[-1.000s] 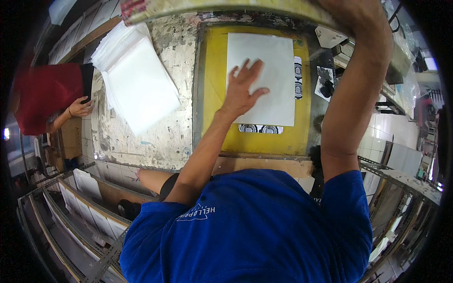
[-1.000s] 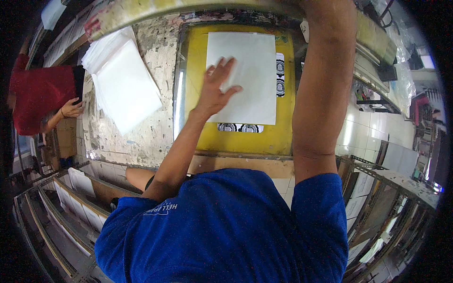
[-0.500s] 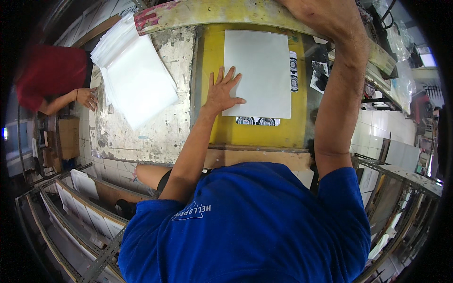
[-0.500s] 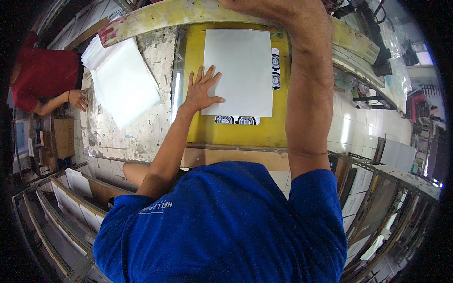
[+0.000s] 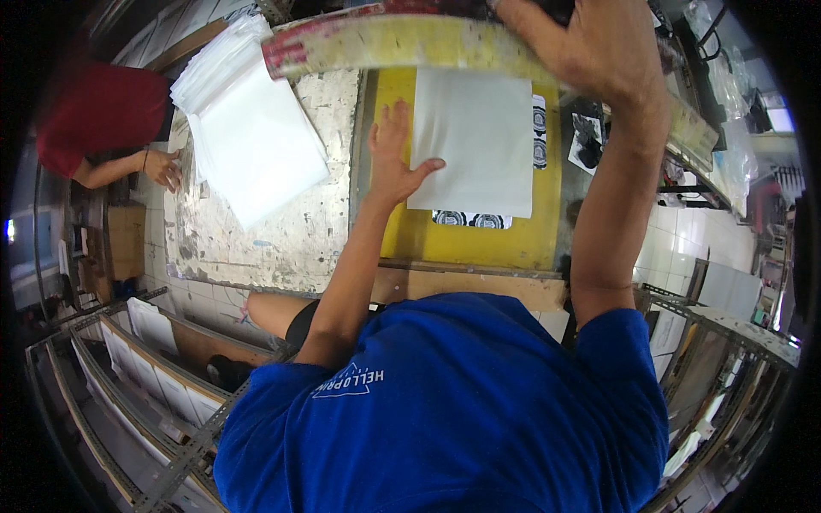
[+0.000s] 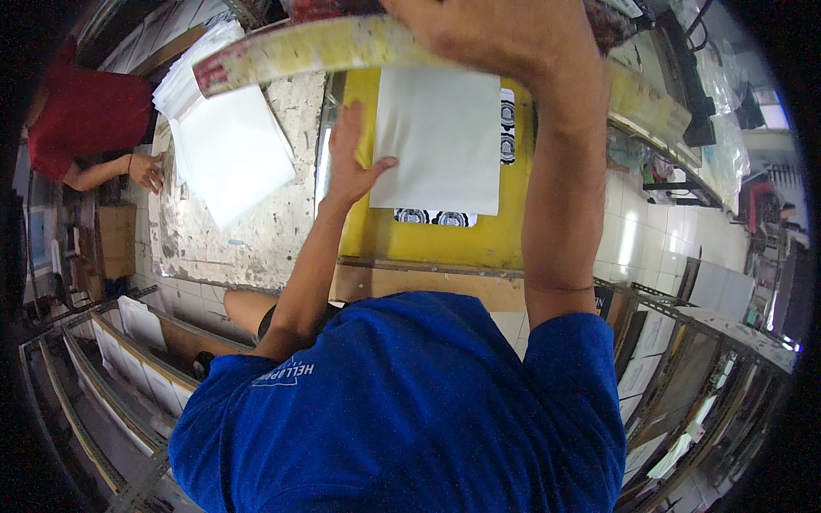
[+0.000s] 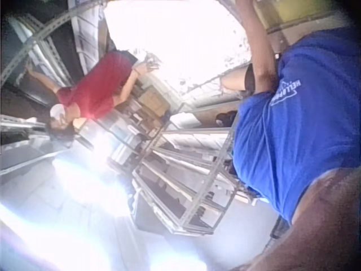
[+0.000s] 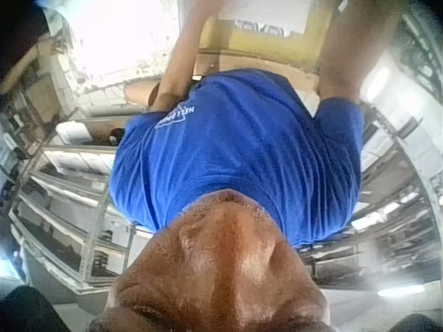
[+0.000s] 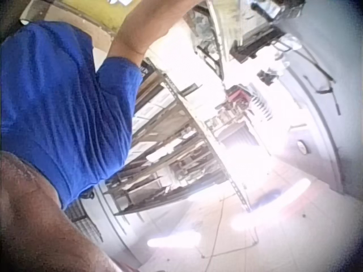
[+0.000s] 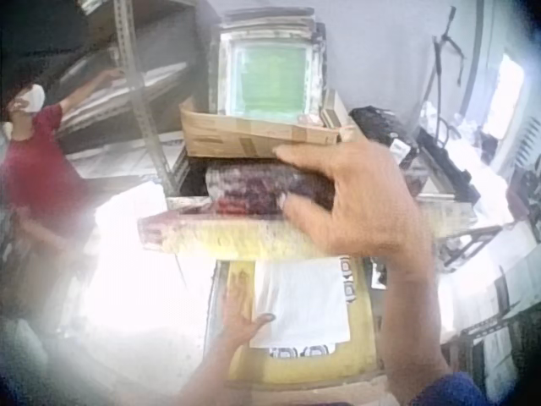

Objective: The person performs screen printing on white envelopes by placing each envelope on a printing board, lowering a screen frame, and using a squeegee to apply black ink. The person then lifts the frame and passes the printed envelope to an assistant.

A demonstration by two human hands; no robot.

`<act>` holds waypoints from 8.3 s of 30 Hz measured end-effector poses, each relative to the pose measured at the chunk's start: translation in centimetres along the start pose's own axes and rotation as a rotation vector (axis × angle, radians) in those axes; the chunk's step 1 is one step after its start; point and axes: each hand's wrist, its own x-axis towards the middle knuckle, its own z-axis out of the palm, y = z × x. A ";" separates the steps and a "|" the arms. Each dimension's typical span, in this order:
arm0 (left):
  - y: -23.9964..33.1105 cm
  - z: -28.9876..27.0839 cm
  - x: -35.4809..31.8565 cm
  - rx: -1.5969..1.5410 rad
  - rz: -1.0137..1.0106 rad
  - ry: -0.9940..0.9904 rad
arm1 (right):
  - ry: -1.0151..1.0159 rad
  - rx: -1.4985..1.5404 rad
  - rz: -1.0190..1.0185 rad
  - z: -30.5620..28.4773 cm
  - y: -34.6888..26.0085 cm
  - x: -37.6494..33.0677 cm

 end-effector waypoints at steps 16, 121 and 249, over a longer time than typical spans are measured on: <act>2.5 -5.1 -13.1 -0.888 -0.543 0.292 | -0.104 0.119 0.101 11.0 1.1 -16.6; -20.6 -20.4 -5.4 -0.307 -0.698 0.833 | -0.079 0.147 -0.047 -2.5 7.7 6.0; -0.7 -4.7 -16.1 0.017 -0.345 0.064 | -0.081 -0.245 0.013 30.2 25.5 -0.8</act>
